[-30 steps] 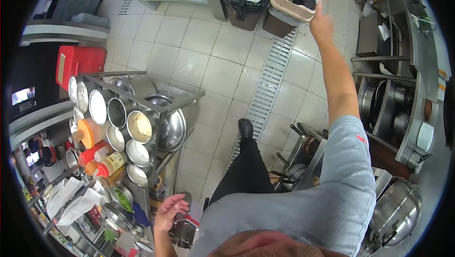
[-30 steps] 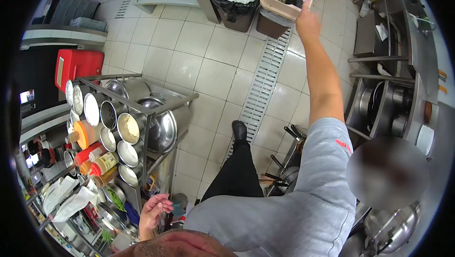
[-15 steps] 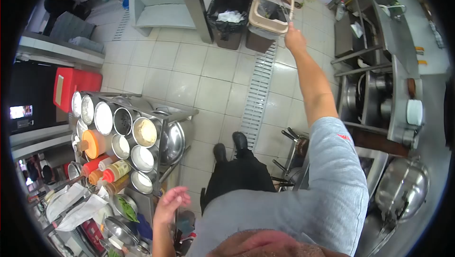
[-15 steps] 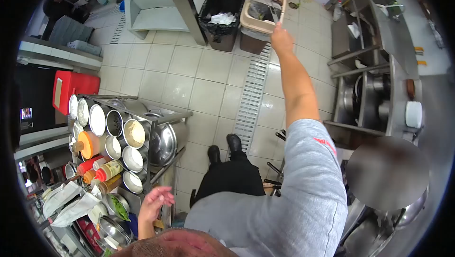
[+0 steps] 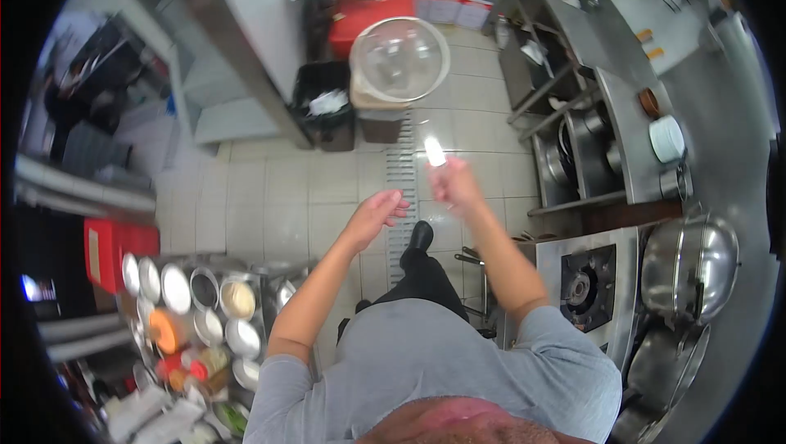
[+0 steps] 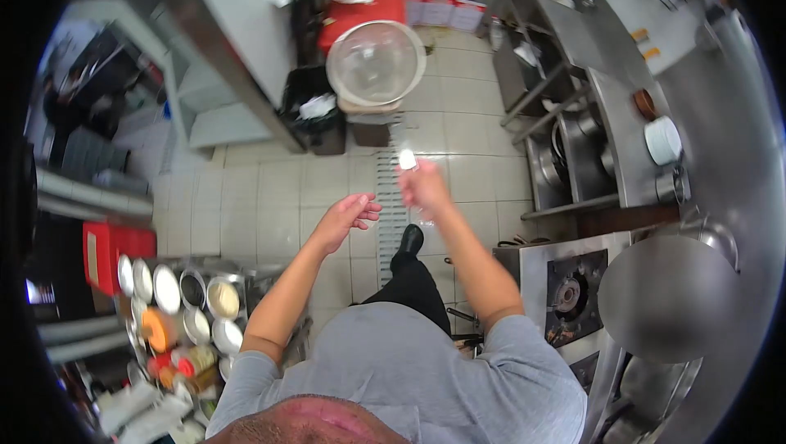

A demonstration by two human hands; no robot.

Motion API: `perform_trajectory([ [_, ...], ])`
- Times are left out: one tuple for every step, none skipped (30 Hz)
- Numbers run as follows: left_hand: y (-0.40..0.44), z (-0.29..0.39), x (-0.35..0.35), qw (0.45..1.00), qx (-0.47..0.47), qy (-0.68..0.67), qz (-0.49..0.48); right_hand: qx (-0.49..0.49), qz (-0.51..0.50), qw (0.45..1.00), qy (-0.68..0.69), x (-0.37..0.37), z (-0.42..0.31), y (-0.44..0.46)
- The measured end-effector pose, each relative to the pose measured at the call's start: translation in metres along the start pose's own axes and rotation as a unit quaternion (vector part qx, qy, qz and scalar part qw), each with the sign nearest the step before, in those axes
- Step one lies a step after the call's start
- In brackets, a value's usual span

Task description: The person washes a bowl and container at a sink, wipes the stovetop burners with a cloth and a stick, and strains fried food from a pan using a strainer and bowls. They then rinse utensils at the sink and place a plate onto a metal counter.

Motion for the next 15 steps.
perform_trajectory([
  [0.034, 0.007, 0.018, 0.999, -0.013, -0.033, -0.032, -0.011, 0.000, 1.000, -0.002, -0.002, -0.005, -0.005],
  [0.062, 0.005, 0.032, 0.994, -0.044, -0.067, -0.070, -0.020, 0.000, 1.000, -0.004, -0.003, -0.010, -0.007],
  [0.094, 0.007, 0.037, 0.987, -0.069, -0.098, -0.105, -0.012, -0.014, 1.000, 0.022, -0.006, -0.019, -0.003],
  [0.122, 0.012, 0.046, 0.977, -0.099, -0.129, -0.136, 0.000, -0.028, 0.998, 0.049, -0.009, -0.027, 0.003],
  [0.135, 0.028, 0.063, 0.976, -0.094, -0.145, -0.129, -0.018, -0.033, 0.998, 0.043, -0.011, -0.036, 0.006],
  [0.145, 0.058, 0.084, 0.976, -0.083, -0.162, -0.121, -0.040, -0.040, 0.998, 0.033, -0.021, -0.051, 0.014],
  [0.161, 0.085, 0.099, 0.975, -0.068, -0.178, -0.112, -0.043, -0.069, 0.996, 0.032, -0.035, -0.069, 0.025],
  [0.176, 0.099, 0.106, 0.974, -0.069, -0.180, -0.117, -0.042, -0.100, 0.994, 0.034, -0.046, -0.084, 0.033],
  [0.193, 0.114, 0.106, 0.973, -0.070, -0.182, -0.121, -0.040, -0.131, 0.990, 0.036, -0.057, -0.099, 0.046],
  [0.211, 0.129, 0.104, 0.972, -0.070, -0.186, -0.124, -0.043, -0.160, 0.986, 0.008, -0.074, -0.111, 0.062],
  [0.231, 0.145, 0.096, 0.967, -0.078, -0.200, -0.135, -0.046, -0.191, 0.980, -0.024, -0.096, -0.123, 0.081],
  [0.246, 0.168, 0.098, 0.971, -0.055, -0.198, -0.120, -0.049, -0.224, 0.972, -0.057, -0.116, -0.136, 0.099],
  [0.264, 0.185, 0.094, 0.975, -0.048, -0.184, -0.112, -0.051, -0.172, 0.983, -0.047, -0.139, -0.150, 0.116],
  [0.283, 0.200, 0.085, 0.979, -0.041, -0.170, -0.104, -0.069, -0.115, 0.990, -0.046, -0.161, -0.161, 0.140],
  [0.304, 0.214, 0.075, 0.982, -0.029, -0.160, -0.100, -0.085, -0.058, 0.994, -0.045, -0.185, -0.171, 0.168],
])
Point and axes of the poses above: each hand's wrist, its own y-axis towards the middle knuckle, its own x-axis out of the palm, z = x × y, the point moved 2 cm from there along y, towards the middle knuckle, and after that the axes turned 3 degrees about z, right-handed, at the moved point
